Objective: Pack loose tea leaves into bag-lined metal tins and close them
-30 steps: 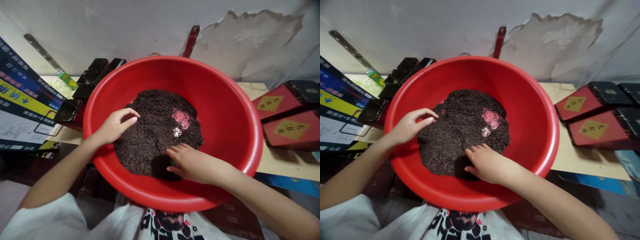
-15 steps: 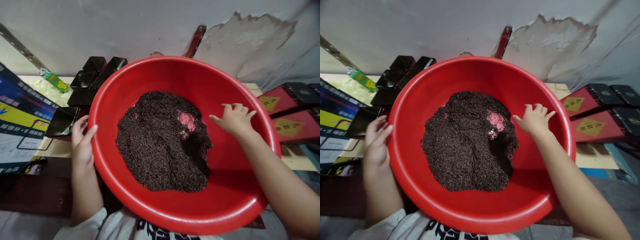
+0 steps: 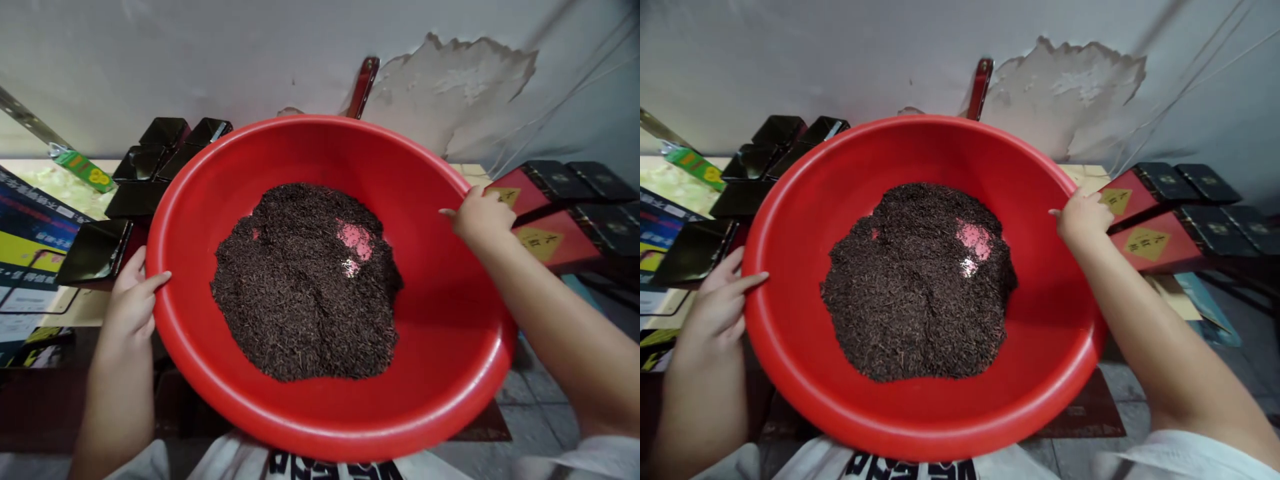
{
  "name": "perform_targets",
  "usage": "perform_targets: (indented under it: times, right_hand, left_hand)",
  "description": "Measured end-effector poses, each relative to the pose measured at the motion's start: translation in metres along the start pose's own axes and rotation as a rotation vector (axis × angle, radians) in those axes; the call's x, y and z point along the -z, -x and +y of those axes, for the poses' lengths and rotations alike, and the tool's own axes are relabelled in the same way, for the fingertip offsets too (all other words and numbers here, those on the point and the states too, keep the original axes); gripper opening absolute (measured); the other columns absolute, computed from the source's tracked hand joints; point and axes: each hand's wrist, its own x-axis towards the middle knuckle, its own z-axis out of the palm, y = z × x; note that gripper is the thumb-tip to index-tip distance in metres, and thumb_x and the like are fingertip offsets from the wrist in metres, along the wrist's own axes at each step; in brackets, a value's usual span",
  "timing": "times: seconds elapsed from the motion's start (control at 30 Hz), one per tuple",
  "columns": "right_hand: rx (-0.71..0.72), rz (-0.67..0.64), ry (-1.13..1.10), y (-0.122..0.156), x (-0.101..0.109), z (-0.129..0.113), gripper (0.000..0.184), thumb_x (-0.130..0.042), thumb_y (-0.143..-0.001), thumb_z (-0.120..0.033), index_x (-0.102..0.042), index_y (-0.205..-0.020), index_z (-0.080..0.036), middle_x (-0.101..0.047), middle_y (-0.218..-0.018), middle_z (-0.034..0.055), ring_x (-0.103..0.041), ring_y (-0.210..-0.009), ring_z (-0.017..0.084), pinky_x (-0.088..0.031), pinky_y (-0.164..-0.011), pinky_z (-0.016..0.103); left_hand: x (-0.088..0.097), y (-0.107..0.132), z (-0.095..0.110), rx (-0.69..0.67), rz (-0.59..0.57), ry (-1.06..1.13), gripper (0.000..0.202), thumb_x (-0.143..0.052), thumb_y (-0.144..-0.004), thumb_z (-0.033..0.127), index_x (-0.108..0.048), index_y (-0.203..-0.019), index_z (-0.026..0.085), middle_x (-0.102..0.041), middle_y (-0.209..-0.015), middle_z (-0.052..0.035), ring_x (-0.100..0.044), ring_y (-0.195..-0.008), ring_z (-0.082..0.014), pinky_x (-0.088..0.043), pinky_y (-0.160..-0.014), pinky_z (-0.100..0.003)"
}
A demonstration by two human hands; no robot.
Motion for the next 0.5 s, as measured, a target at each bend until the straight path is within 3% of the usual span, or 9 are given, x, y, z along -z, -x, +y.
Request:
perform_targets:
  times: [0.1,0.3,0.4,0.5]
  right_hand:
    - [-0.144,-0.174,-0.138,0.005,0.018,-0.005,0.058,-0.043,-0.097,-0.038,-0.040,-0.136,0.004,-0.048,-0.126,0.0399,-0.053,-0.119,0.041,-0.033,-0.073,0.042]
    - [-0.161,-0.195,-0.207,0.011,0.024,-0.005,0.059,-0.040,-0.098,-0.040,-0.040,-0.136,0.005,-0.048,-0.128,0.0386,-0.050,-0.122,0.039,-0.032,-0.078,0.041]
    - [-0.156,-0.153,-0.218,0.014,0.029,-0.010,0.064,-0.046,-0.095,-0.038,-0.036,-0.139,0.008,-0.041,-0.133,0.0412,-0.047,-0.125,0.041,-0.032,-0.082,0.043]
    - [-0.058,0.039,-0.261,0.016,0.043,-0.024,0.071,-0.039,-0.096,-0.046,-0.028,-0.145,0.005,-0.026,-0.143,0.0397,-0.032,-0.136,0.040,-0.031,-0.090,0.046]
  left_hand:
    - [0.001,0.000,-0.001,-0.026,-0.023,-0.028,0.039,-0.062,-0.037,0.015,-0.057,-0.075,0.022,-0.069,-0.066,0.0040,-0.068,-0.086,-0.0286,-0.056,-0.083,-0.040]
    - [0.002,-0.003,-0.002,-0.057,-0.043,-0.034,0.032,-0.059,-0.042,0.013,-0.057,-0.073,0.022,-0.066,-0.062,0.0054,-0.066,-0.070,-0.0221,-0.058,-0.074,-0.037]
    - [0.003,-0.010,-0.007,-0.038,0.010,-0.001,0.044,-0.058,-0.048,0.013,-0.063,-0.091,0.022,-0.072,-0.076,0.0026,-0.067,-0.080,-0.0216,-0.058,-0.077,-0.033]
    - [0.014,-0.017,-0.022,-0.129,0.112,-0.127,0.045,-0.051,-0.069,0.025,-0.063,-0.113,0.018,-0.072,-0.097,-0.0042,-0.067,-0.092,-0.0220,-0.056,-0.082,-0.034]
